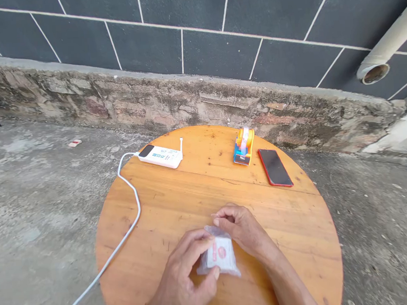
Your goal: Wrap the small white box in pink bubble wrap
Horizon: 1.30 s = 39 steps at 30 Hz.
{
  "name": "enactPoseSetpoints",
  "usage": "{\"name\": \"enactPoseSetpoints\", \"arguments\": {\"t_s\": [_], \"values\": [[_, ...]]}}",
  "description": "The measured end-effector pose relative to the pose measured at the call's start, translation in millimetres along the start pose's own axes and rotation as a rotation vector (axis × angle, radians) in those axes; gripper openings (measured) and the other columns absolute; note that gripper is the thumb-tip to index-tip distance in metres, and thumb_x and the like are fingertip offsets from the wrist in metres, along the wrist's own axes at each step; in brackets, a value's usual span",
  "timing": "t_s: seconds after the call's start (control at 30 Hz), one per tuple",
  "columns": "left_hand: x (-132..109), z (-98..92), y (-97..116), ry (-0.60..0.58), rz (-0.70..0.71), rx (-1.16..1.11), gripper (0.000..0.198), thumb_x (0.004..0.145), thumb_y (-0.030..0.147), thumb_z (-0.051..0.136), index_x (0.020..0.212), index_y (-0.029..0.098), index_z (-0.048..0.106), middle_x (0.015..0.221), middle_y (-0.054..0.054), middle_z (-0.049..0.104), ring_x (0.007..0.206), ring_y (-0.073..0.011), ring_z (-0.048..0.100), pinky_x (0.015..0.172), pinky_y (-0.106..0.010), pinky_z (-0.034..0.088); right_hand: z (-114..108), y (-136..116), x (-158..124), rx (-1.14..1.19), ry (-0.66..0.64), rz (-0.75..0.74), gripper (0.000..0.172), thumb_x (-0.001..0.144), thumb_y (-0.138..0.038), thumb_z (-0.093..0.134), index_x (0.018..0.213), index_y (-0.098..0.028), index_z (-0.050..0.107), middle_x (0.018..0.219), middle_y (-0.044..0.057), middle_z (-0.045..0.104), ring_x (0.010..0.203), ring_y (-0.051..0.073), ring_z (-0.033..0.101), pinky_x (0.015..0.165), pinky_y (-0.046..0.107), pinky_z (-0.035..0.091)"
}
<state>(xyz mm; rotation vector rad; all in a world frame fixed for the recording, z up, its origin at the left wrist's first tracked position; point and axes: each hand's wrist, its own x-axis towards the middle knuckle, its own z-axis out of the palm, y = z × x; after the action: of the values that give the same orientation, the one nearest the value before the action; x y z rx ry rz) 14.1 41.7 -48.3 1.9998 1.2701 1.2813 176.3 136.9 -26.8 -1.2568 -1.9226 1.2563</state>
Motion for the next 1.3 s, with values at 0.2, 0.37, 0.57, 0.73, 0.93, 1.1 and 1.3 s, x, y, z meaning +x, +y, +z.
{"name": "enactPoseSetpoints", "arguments": {"t_s": [0.2,0.37,0.57,0.73,0.93,1.1,1.3], "values": [[1.3,-0.4,0.9,0.012,0.011,0.009,0.048,0.07,0.004,0.053,0.113,0.024,0.05,0.112,-0.007,0.056,0.101,-0.0195,0.059,0.082,-0.03,0.053,-3.3,-5.0,-4.1,-0.037,-0.019,-0.057,0.018,0.083,-0.024,0.055,0.068,-0.017,0.062,0.073,0.0,0.057,0.068,0.012,0.049,0.062,0.022,0.037],[0.8,-0.6,-0.2,0.011,0.006,0.026,0.048,0.069,0.003,0.054,0.112,0.023,0.051,0.113,-0.007,0.056,0.103,-0.0198,0.059,0.084,-0.031,0.053,-6.4,-9.0,-8.3,-0.053,-0.093,-0.022,0.018,0.086,-0.023,0.049,0.072,-0.018,0.059,0.063,-0.004,0.051,0.059,0.009,0.042,0.055,0.02,0.032],[0.3,0.7,-2.4,0.018,0.012,0.028,0.048,0.069,0.003,0.053,0.113,0.023,0.052,0.113,-0.007,0.056,0.103,-0.0197,0.059,0.084,-0.031,0.053,-8.1,-12.6,-10.5,-0.003,-0.114,-0.042,0.015,0.085,-0.019,0.047,0.075,-0.017,0.058,0.067,-0.003,0.054,0.061,0.009,0.046,0.057,0.019,0.034],[0.5,1.5,-2.2,0.017,0.005,0.026,0.048,0.069,0.002,0.053,0.111,0.023,0.052,0.112,-0.007,0.057,0.103,-0.0202,0.059,0.082,-0.03,0.053,-7.0,-14.8,-11.5,0.051,-0.121,-0.036,0.014,0.084,-0.019,0.048,0.077,-0.017,0.061,0.068,-0.003,0.057,0.062,0.009,0.05,0.058,0.019,0.037],[-0.9,1.0,-2.3,0.005,0.007,0.043,0.049,0.069,0.004,0.054,0.113,0.024,0.051,0.114,-0.007,0.057,0.104,-0.021,0.059,0.084,-0.032,0.053,-9.2,-14.4,-11.3,0.054,-0.139,-0.022,0.016,0.086,-0.024,0.05,0.08,-0.016,0.063,0.073,-0.001,0.061,0.066,0.01,0.052,0.059,0.02,0.038],[-0.2,0.7,-4.0,0.014,0.005,0.055,0.047,0.069,0.004,0.054,0.112,0.023,0.052,0.113,-0.008,0.058,0.104,-0.0211,0.06,0.083,-0.031,0.054,-8.0,-10.1,-9.9,0.021,-0.076,-0.024,0.02,0.089,-0.027,0.048,0.079,-0.017,0.063,0.07,-0.002,0.06,0.064,0.01,0.052,0.058,0.02,0.037],[0.7,0.7,-1.1,0.02,0.008,0.061,0.047,0.068,0.004,0.055,0.111,0.023,0.052,0.112,-0.007,0.058,0.103,-0.0203,0.06,0.084,-0.031,0.053,-7.2,-9.7,-8.4,0.023,-0.052,-0.034,0.023,0.09,-0.026,0.045,0.078,-0.017,0.062,0.073,0.0,0.063,0.067,0.012,0.055,0.062,0.021,0.039]]}}
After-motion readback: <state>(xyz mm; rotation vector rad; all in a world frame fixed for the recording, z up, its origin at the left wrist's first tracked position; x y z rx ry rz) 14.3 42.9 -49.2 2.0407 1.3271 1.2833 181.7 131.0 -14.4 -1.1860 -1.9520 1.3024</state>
